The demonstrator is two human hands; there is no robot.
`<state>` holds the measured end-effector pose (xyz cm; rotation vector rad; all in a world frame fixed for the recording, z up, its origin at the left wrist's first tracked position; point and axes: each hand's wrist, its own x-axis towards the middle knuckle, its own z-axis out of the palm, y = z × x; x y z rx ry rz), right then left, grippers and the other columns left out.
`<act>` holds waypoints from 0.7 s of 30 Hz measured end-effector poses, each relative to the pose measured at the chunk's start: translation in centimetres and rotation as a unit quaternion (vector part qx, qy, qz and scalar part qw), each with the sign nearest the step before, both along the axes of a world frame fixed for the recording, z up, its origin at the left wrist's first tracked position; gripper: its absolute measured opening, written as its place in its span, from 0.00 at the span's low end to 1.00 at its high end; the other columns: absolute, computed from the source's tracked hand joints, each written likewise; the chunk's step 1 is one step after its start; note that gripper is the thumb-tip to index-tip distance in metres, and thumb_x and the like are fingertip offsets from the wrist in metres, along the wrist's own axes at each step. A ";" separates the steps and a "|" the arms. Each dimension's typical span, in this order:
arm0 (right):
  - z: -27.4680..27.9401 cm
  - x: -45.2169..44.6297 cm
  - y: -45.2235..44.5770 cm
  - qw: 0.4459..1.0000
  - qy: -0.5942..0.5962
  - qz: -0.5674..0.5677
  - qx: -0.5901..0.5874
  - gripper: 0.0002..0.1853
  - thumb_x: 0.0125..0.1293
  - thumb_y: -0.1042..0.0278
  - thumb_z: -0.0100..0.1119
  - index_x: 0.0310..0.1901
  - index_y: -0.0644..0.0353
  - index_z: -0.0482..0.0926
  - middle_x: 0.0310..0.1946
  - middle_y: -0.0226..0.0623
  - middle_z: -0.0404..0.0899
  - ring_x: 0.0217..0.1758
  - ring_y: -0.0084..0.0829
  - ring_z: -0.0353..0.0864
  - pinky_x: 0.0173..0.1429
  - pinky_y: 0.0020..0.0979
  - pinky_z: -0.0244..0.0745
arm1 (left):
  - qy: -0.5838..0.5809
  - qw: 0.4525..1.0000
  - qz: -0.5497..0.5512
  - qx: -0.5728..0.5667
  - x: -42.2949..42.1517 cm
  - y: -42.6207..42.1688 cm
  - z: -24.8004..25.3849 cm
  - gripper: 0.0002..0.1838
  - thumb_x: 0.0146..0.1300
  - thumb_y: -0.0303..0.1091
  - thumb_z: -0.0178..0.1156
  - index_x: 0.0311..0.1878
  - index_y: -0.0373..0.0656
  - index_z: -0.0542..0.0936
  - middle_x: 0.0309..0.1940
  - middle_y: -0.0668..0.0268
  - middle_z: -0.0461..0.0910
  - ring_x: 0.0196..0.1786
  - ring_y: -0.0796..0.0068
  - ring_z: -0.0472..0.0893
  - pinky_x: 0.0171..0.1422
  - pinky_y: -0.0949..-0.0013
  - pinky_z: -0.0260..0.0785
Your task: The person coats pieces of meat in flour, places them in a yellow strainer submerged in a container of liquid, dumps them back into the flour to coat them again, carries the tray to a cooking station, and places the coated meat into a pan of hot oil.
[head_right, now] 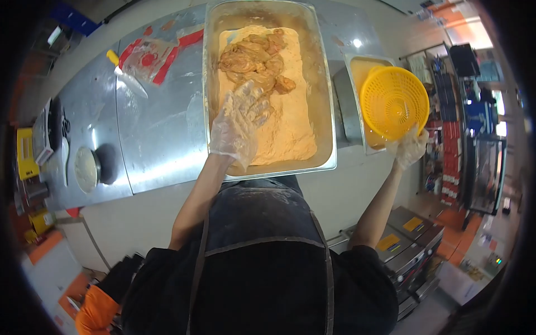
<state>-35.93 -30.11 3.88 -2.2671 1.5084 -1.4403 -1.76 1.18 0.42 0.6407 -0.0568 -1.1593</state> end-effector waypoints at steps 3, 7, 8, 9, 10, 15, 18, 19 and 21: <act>4.9 3.0 4.2 0.949 0.235 -0.204 0.042 0.14 0.62 0.59 0.65 0.39 0.61 0.78 0.31 0.38 0.79 0.33 0.33 0.79 0.38 0.31 0.74 | 0.030 0.995 0.043 -0.087 0.4 -1.8 -0.3 0.35 0.73 0.57 0.40 0.77 0.51 0.49 0.77 0.60 0.45 0.76 0.52 0.50 0.77 0.49 0.42; 8.8 10.4 14.1 0.992 0.093 0.062 0.066 0.18 0.60 0.58 0.67 0.46 0.62 0.79 0.37 0.39 0.82 0.38 0.35 0.81 0.43 0.32 0.76 | -0.010 0.991 0.131 -0.025 -0.4 -4.8 1.0 0.37 0.72 0.58 0.42 0.77 0.54 0.47 0.77 0.59 0.43 0.77 0.56 0.48 0.78 0.52 0.44; 9.5 12.9 17.3 0.946 -0.032 0.182 0.265 0.20 0.59 0.58 0.68 0.48 0.62 0.79 0.41 0.40 0.82 0.41 0.36 0.82 0.46 0.33 0.77 | -0.028 0.987 0.156 0.007 -0.5 -5.4 1.1 0.37 0.72 0.57 0.44 0.77 0.55 0.47 0.77 0.59 0.43 0.77 0.57 0.47 0.78 0.54 0.46; 8.6 14.1 18.1 0.915 0.080 0.315 0.238 0.25 0.57 0.58 0.69 0.53 0.62 0.77 0.48 0.40 0.80 0.47 0.39 0.82 0.47 0.35 0.78 | -0.018 0.990 0.141 0.011 -0.3 -5.9 1.0 0.37 0.72 0.56 0.46 0.77 0.55 0.47 0.77 0.59 0.44 0.77 0.58 0.48 0.77 0.56 0.49; 6.7 15.4 19.2 0.899 0.228 0.363 0.092 0.30 0.54 0.60 0.70 0.58 0.61 0.74 0.52 0.41 0.78 0.51 0.41 0.80 0.47 0.35 0.78 | -0.009 0.992 0.127 0.016 0.0 -6.5 0.8 0.37 0.72 0.54 0.47 0.77 0.56 0.47 0.77 0.59 0.44 0.77 0.59 0.49 0.76 0.58 0.52; 1.3 20.8 20.0 0.901 0.184 0.388 0.060 0.29 0.55 0.67 0.65 0.60 0.60 0.72 0.40 0.44 0.78 0.41 0.42 0.80 0.39 0.38 0.77 | -0.200 0.953 0.179 0.137 -0.7 -6.9 -1.5 0.29 0.71 0.47 0.53 0.71 0.49 0.62 0.52 0.65 0.69 0.48 0.75 0.71 0.50 0.71 0.69; -3.2 20.5 20.0 0.870 0.077 0.486 0.047 0.21 0.58 0.68 0.62 0.54 0.60 0.76 0.33 0.42 0.77 0.35 0.41 0.80 0.35 0.40 0.76 | -0.301 0.909 0.189 0.218 0.0 -5.3 -0.8 0.29 0.74 0.45 0.49 0.73 0.47 0.58 0.61 0.62 0.66 0.59 0.69 0.69 0.62 0.66 0.67; -2.8 20.4 20.4 0.856 0.116 0.502 0.045 0.18 0.58 0.68 0.61 0.51 0.61 0.77 0.31 0.41 0.77 0.33 0.41 0.80 0.35 0.40 0.76 | -0.350 0.879 0.226 0.232 0.6 -5.1 -3.6 0.29 0.74 0.44 0.49 0.73 0.43 0.57 0.53 0.60 0.72 0.50 0.71 0.73 0.54 0.68 0.70; -1.2 20.0 21.6 0.823 0.196 0.531 0.043 0.14 0.59 0.69 0.60 0.46 0.63 0.79 0.28 0.40 0.77 0.31 0.42 0.80 0.33 0.40 0.75 | -0.481 0.771 0.292 0.299 2.0 -4.2 -8.9 0.29 0.74 0.41 0.48 0.72 0.38 0.58 0.46 0.55 0.78 0.42 0.69 0.79 0.48 0.69 0.73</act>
